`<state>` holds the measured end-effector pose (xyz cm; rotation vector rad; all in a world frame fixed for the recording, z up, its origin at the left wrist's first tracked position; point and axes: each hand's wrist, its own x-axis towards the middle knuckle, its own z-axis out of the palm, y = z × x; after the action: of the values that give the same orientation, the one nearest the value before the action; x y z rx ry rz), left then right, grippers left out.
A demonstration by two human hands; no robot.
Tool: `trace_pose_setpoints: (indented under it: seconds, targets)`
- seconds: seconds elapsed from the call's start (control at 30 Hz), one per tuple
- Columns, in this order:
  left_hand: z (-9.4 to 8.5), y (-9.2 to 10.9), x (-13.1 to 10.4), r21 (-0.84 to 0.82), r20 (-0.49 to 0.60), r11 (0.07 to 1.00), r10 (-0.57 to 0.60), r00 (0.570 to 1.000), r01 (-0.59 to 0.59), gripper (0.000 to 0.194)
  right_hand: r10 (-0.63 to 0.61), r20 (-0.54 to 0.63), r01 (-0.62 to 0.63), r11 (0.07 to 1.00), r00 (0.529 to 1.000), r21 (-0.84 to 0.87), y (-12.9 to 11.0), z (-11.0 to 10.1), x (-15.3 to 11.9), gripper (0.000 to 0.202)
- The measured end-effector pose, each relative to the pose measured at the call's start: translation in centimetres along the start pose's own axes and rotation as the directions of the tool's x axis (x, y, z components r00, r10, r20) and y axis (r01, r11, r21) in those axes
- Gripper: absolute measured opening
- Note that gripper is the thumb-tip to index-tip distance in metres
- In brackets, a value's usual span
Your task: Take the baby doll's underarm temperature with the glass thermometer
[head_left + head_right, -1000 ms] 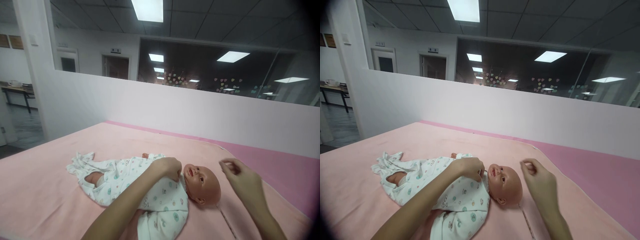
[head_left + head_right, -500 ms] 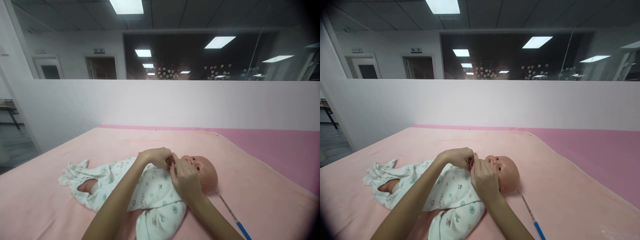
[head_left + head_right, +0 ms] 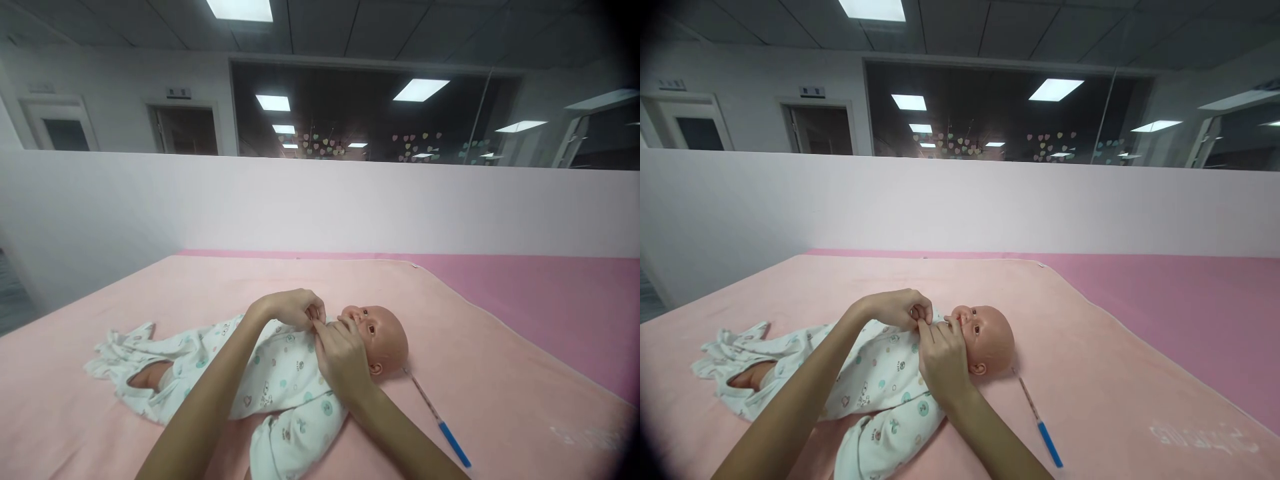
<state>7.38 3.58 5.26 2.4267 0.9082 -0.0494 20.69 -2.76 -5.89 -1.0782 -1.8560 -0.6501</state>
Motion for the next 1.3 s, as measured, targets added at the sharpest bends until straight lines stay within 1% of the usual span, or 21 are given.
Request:
trace_pose_setpoints:
  seconds: [0.1, 0.17, 0.3, 0.43, 0.53, 0.67, 0.8, 0.97, 1.07, 1.17, 1.3]
  targets:
    - [-0.3, 0.0, -0.3, -0.062, 0.057, 0.998, -0.015, 0.998, 0.018, 0.036, 0.012, -0.016, -0.012, 1.0, 1.0, 0.01, -0.1, -0.1, 0.1, 0.025]
    - [-0.5, -0.1, -0.5, -0.115, 0.084, 0.993, -0.018, 0.996, 0.028, 0.034, 0.005, -0.026, -0.004, 0.999, 1.0, 0.032, -0.2, -0.1, 0.1, 0.022]
    - [-0.5, 0.0, -0.5, -0.178, 0.098, 0.982, -0.04, 0.994, 0.057, 0.028, -0.024, -0.036, 0.027, 0.996, 0.999, 0.083, -0.3, 0.0, -0.1, 0.021]
    - [0.0, 0.0, 0.0, -0.103, 0.063, 0.991, -0.084, 0.994, 0.091, 0.026, -0.058, -0.007, 0.059, 0.99, 0.998, 0.132, -0.2, 0.3, -0.4, 0.024]
    - [0.4, -0.1, 0.4, -0.039, 0.043, 0.994, -0.101, 0.994, 0.103, 0.028, -0.079, -0.002, 0.079, 0.988, 0.997, 0.136, -0.2, 0.3, -0.4, 0.025]
    - [0.6, 0.0, 0.6, 0.011, 0.037, 0.996, -0.093, 0.995, 0.092, 0.03, -0.151, -0.014, 0.152, 0.985, 0.988, 0.086, -0.4, -0.2, -0.2, 0.025]
    - [0.6, 0.0, 0.5, 0.073, 0.04, 0.992, -0.106, 0.994, 0.102, 0.031, -0.217, 0.004, 0.216, 0.975, 0.976, 0.042, -0.6, -0.7, -0.1, 0.022]
    - [0.7, 0.2, 0.5, 0.143, 0.044, 0.983, -0.126, 0.991, 0.118, 0.032, -0.214, -0.003, 0.214, 0.976, 0.977, 0.035, -0.6, -0.6, -0.2, 0.024]
    - [0.8, 0.4, 0.6, 0.174, 0.04, 0.973, -0.158, 0.987, 0.149, 0.032, -0.206, -0.019, 0.207, 0.977, 0.978, 0.045, -0.5, -0.3, -0.2, 0.026]
    - [0.9, 0.6, 0.7, 0.18, 0.046, 0.969, -0.181, 0.983, 0.17, 0.035, -0.192, -0.025, 0.193, 0.979, 0.981, 0.063, -0.4, -0.1, -0.4, 0.026]
    - [1.1, 0.3, 1.0, 0.14, 0.101, 0.981, -0.15, 0.984, 0.135, 0.037, -0.181, -0.023, 0.182, 0.979, 0.983, 0.092, -0.3, 0.0, -0.5, 0.025]
